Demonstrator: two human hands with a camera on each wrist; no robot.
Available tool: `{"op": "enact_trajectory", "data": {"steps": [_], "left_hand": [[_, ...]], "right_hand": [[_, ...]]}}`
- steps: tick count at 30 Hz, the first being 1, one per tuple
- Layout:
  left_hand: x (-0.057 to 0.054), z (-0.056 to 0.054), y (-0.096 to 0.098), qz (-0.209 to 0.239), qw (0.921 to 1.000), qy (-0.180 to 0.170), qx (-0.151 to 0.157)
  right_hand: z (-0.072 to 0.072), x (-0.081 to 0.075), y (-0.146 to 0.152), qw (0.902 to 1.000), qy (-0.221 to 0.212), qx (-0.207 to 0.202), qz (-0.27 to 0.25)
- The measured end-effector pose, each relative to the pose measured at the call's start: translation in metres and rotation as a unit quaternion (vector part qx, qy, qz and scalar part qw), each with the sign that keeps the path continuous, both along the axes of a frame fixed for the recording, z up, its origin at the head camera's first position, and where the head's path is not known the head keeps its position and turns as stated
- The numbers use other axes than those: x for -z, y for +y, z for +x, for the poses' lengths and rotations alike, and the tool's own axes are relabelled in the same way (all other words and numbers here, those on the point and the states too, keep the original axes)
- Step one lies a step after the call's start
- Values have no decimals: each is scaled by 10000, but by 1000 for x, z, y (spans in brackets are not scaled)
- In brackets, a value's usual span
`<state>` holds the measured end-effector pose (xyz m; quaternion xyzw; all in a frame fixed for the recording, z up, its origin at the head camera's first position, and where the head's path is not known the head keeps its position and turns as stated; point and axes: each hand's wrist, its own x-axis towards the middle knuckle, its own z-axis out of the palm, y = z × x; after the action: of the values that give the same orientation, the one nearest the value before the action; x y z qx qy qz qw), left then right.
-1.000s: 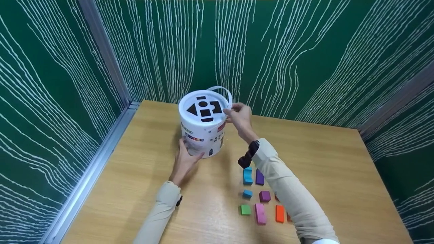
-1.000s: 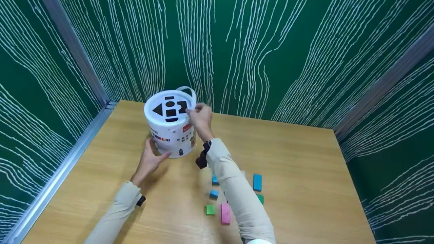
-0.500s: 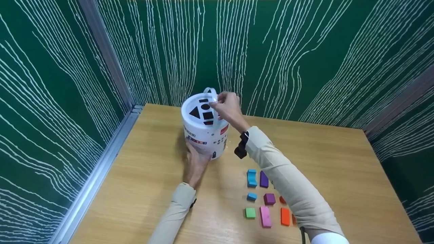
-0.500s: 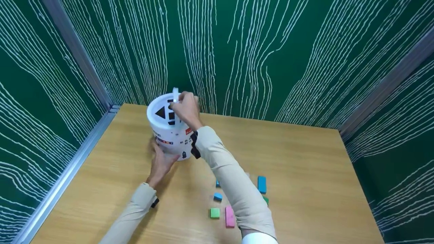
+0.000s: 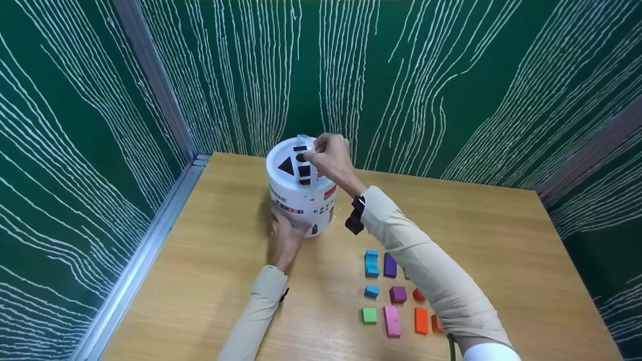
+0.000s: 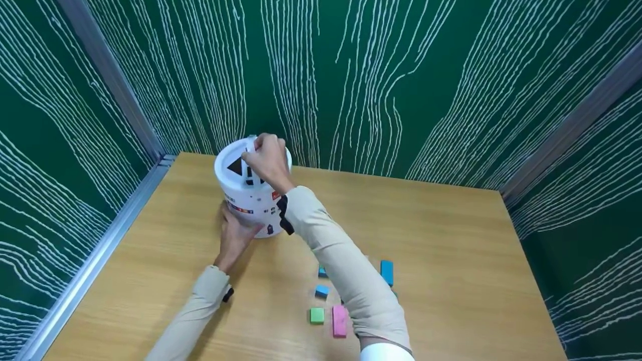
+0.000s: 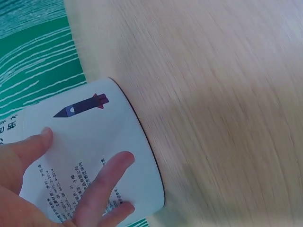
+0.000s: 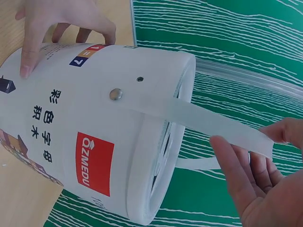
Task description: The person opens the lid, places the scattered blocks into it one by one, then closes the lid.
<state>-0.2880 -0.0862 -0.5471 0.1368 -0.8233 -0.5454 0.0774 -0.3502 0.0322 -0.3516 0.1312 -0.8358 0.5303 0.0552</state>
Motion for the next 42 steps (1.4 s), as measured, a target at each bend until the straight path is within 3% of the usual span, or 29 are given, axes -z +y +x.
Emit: {"op": "enact_trajectory", "data": {"steps": [5,10,14,22,30,37,42], "left_hand": [[-3,0,-2,-127,9992,377,43],[-4,2,-4,-457,9981,411,-25],[-7,8,-5,-568,9973,465,-23],[-19,26,-11,-470,9967,559,341],[-30,63,-20,-765,9936,558,622],[-30,114,-30,-1094,9890,610,793],[-24,152,-34,-1271,9900,74,615]], "right_hand": [[5,-6,1,9998,178,65,-12],[12,-17,-1,9990,410,146,-46],[20,-26,-3,9983,578,98,-69],[47,-41,1,9970,760,-16,-174],[84,-50,10,9955,855,-125,-392],[123,-50,12,9948,679,-387,-657],[151,-42,9,9933,664,-668,-675]]}}
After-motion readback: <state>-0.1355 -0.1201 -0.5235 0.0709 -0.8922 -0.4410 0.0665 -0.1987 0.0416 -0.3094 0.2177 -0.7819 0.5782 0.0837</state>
